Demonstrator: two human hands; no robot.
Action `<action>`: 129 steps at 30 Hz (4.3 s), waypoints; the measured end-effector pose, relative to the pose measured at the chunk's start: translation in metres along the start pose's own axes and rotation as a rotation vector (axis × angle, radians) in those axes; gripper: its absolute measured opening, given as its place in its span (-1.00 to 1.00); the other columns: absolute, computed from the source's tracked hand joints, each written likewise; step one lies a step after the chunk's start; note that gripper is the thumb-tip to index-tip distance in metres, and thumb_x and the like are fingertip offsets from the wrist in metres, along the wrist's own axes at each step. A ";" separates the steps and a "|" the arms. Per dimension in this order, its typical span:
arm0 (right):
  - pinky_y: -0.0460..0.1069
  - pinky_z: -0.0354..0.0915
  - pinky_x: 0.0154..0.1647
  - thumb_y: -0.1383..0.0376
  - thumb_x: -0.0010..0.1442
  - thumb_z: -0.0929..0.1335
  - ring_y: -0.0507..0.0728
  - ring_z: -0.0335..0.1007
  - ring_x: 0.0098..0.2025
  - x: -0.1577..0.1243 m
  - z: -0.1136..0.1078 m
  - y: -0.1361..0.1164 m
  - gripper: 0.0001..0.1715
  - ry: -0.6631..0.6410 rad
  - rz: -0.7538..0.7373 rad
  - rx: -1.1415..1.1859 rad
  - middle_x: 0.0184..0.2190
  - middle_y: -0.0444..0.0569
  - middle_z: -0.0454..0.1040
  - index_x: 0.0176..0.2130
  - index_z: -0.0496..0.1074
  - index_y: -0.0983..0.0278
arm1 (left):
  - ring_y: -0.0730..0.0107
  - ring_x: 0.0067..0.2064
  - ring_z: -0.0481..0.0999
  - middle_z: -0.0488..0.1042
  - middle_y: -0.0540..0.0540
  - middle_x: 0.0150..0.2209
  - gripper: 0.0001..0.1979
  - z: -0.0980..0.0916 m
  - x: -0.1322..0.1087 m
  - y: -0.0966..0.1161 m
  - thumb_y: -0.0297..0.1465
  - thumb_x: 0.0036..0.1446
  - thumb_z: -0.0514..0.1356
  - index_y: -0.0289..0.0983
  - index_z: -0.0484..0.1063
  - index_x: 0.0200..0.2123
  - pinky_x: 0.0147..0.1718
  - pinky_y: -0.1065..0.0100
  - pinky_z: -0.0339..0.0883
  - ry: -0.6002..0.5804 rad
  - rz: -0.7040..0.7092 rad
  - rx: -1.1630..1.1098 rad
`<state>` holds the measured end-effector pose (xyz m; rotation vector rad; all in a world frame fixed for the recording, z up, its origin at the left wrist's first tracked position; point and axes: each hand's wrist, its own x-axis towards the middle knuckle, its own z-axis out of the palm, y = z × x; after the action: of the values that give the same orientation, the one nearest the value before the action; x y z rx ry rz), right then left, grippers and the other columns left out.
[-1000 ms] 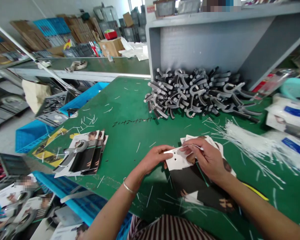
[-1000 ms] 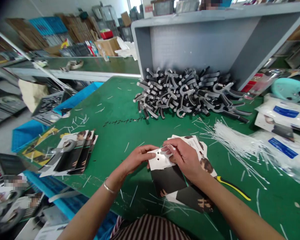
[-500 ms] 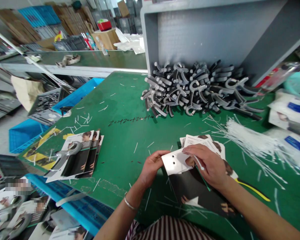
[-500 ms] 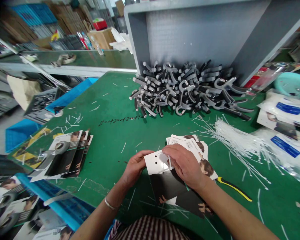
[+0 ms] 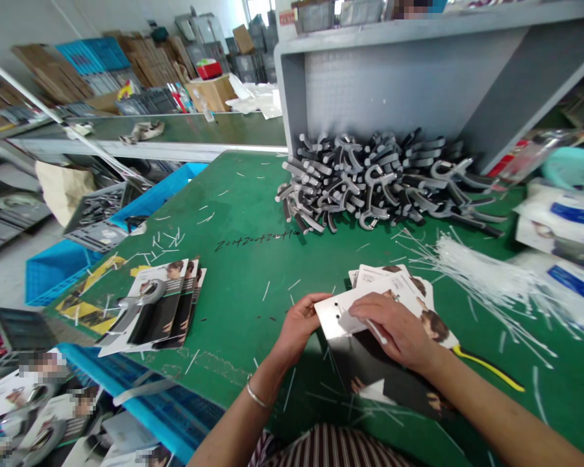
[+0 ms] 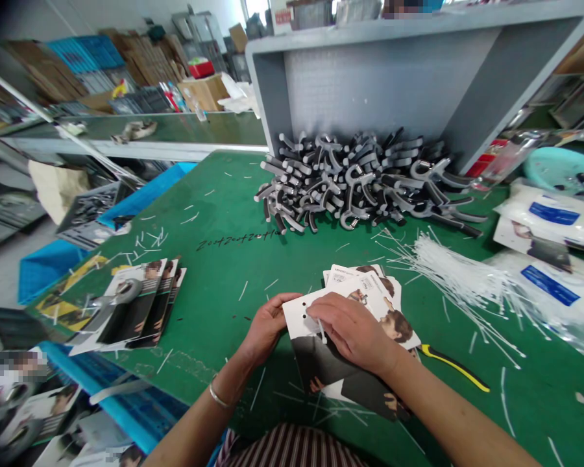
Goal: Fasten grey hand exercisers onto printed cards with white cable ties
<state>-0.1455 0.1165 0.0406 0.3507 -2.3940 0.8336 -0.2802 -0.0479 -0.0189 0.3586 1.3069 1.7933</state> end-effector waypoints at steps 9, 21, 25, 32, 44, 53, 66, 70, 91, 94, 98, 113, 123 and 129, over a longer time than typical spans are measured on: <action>0.08 0.41 -0.07 0.44 0.32 0.21 0.16 0.47 -0.10 0.002 0.000 -0.003 -0.69 -0.005 0.089 0.022 -0.17 0.05 0.52 0.03 0.30 0.21 | 0.28 -0.02 0.47 0.49 -0.13 -0.05 -0.45 0.002 0.003 0.004 -0.45 0.01 0.38 -0.18 0.40 0.11 -0.03 0.33 0.31 -0.065 0.086 0.006; 0.10 0.38 0.01 0.51 0.26 0.27 0.18 0.47 -0.02 -0.004 -0.002 0.000 -0.59 0.187 0.106 -0.105 -0.10 0.08 0.54 0.07 0.34 0.24 | 0.32 -0.06 0.46 0.47 -0.09 -0.07 -0.45 -0.001 0.008 -0.007 -0.49 0.03 0.34 -0.16 0.38 0.12 -0.07 0.35 0.31 -0.065 0.096 0.058; 0.11 0.37 0.00 0.52 0.25 0.28 0.18 0.47 -0.04 -0.002 -0.003 -0.002 -0.55 0.201 0.111 -0.079 -0.13 0.05 0.54 0.09 0.32 0.21 | 0.29 -0.05 0.47 0.49 -0.10 -0.07 -0.45 -0.001 0.009 -0.004 -0.48 0.03 0.35 -0.17 0.39 0.12 -0.06 0.32 0.32 -0.057 0.091 0.054; 0.09 0.34 0.03 0.51 0.29 0.24 0.17 0.43 -0.01 -0.001 0.003 0.002 -0.61 0.038 0.142 -0.074 -0.09 0.06 0.51 0.07 0.31 0.22 | 0.34 -0.09 0.47 0.49 -0.08 -0.09 -0.45 0.003 0.007 0.000 -0.48 0.00 0.35 -0.18 0.40 0.10 -0.09 0.36 0.32 -0.063 0.106 0.044; 0.03 0.25 -0.07 0.29 0.35 0.29 0.13 0.38 -0.13 0.024 0.005 0.007 -0.87 -0.013 0.515 0.081 -0.23 -0.04 0.46 -0.18 0.44 0.22 | 0.48 -0.45 0.35 0.38 0.04 -0.49 -0.96 -0.009 -0.027 -0.010 -0.52 0.04 0.22 -0.30 0.46 -0.44 -0.39 0.45 0.22 -0.013 0.089 0.330; -0.01 0.19 -0.26 0.31 0.32 0.27 0.09 0.33 -0.32 0.027 0.013 0.010 -0.89 -0.118 0.584 -0.018 -0.33 -0.10 0.42 -0.21 0.40 0.22 | 0.38 -0.35 0.42 0.47 -0.04 -0.40 -0.87 0.002 -0.031 -0.016 -0.49 0.12 0.16 -0.28 0.54 -0.38 -0.28 0.39 0.31 0.088 0.259 0.530; 0.01 0.23 -0.13 0.46 0.26 0.22 0.12 0.35 -0.20 0.027 0.013 0.008 -0.76 -0.108 0.427 0.016 -0.28 -0.06 0.45 -0.22 0.44 0.23 | 0.26 -0.07 0.45 0.51 -0.08 -0.15 -0.77 0.020 -0.021 -0.020 -0.46 0.06 0.25 -0.22 0.58 -0.18 -0.04 0.30 0.30 0.247 0.230 0.307; 0.07 0.26 -0.08 0.49 0.25 0.20 0.16 0.35 -0.16 0.024 0.011 0.009 -0.70 -0.132 0.371 0.020 -0.26 -0.01 0.44 -0.23 0.47 0.25 | 0.28 -0.20 0.54 0.59 -0.06 -0.21 -0.67 0.026 -0.014 -0.030 -0.41 0.05 0.27 -0.23 0.52 -0.06 -0.14 0.27 0.38 0.182 0.122 0.153; 0.02 0.24 -0.11 0.29 0.35 0.31 0.12 0.34 -0.16 0.020 0.005 -0.003 -0.86 -0.239 0.283 -0.007 -0.26 -0.05 0.46 -0.23 0.47 0.24 | 0.43 -0.34 0.54 0.56 -0.14 -0.16 -0.67 0.010 -0.013 0.014 -0.23 0.21 0.21 -0.27 0.37 -0.02 -0.31 0.39 0.39 0.192 0.096 0.093; 0.01 0.28 -0.07 0.29 0.35 0.31 0.11 0.37 -0.12 0.016 -0.015 -0.013 -0.88 -0.168 0.316 0.123 -0.25 -0.05 0.49 -0.21 0.46 0.22 | 0.57 -0.51 0.40 0.56 -0.10 -0.20 -0.59 0.010 -0.003 0.035 -0.23 0.10 0.31 -0.27 0.43 -0.02 -0.50 0.48 0.28 0.057 0.059 0.356; 0.03 0.33 -0.07 0.24 0.37 0.28 0.12 0.43 -0.10 0.005 -0.057 0.006 -0.80 -0.045 0.444 0.080 -0.15 -0.02 0.52 -0.07 0.46 0.18 | 0.50 -0.57 0.38 0.43 0.03 -0.58 -0.69 0.019 0.000 0.051 -0.22 0.10 0.29 -0.34 0.53 -0.19 -0.55 0.47 0.24 -0.134 -0.072 0.423; 0.18 0.41 -0.02 0.19 0.32 0.35 0.19 0.42 -0.01 0.099 -0.109 0.191 -0.59 0.240 1.084 -0.199 0.08 0.07 0.39 0.11 0.35 0.30 | 0.35 -0.57 0.49 0.49 0.03 -0.51 -0.54 0.042 -0.071 -0.019 -0.05 -0.03 0.36 -0.15 0.47 -0.12 -0.57 0.34 0.41 0.234 -0.030 0.228; -0.10 -0.10 -0.71 -0.05 0.40 0.09 -0.04 -0.21 -0.69 -0.009 -0.125 0.015 -0.51 0.342 0.951 0.627 -0.68 -0.30 -0.02 -0.16 0.34 0.21 | 0.19 -0.01 0.50 0.48 -0.13 0.02 -0.71 0.025 -0.027 0.072 -0.27 0.23 0.19 -0.13 0.49 0.00 0.06 0.20 0.32 0.116 0.333 0.832; -0.17 -0.22 -0.72 0.04 0.37 0.24 -0.10 -0.30 -0.70 -0.028 -0.052 -0.056 -0.69 0.499 1.013 1.354 -0.64 -0.29 0.10 -0.08 0.32 0.20 | 0.27 -0.07 0.52 0.51 -0.15 0.01 -0.57 0.068 0.041 0.071 -0.37 0.19 0.24 -0.15 0.40 0.14 0.01 0.25 0.34 -0.292 0.451 0.767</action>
<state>-0.0776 0.1077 0.0843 -0.6047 -1.0857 2.5273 -0.2931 0.0213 0.0606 1.3707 1.7476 1.4208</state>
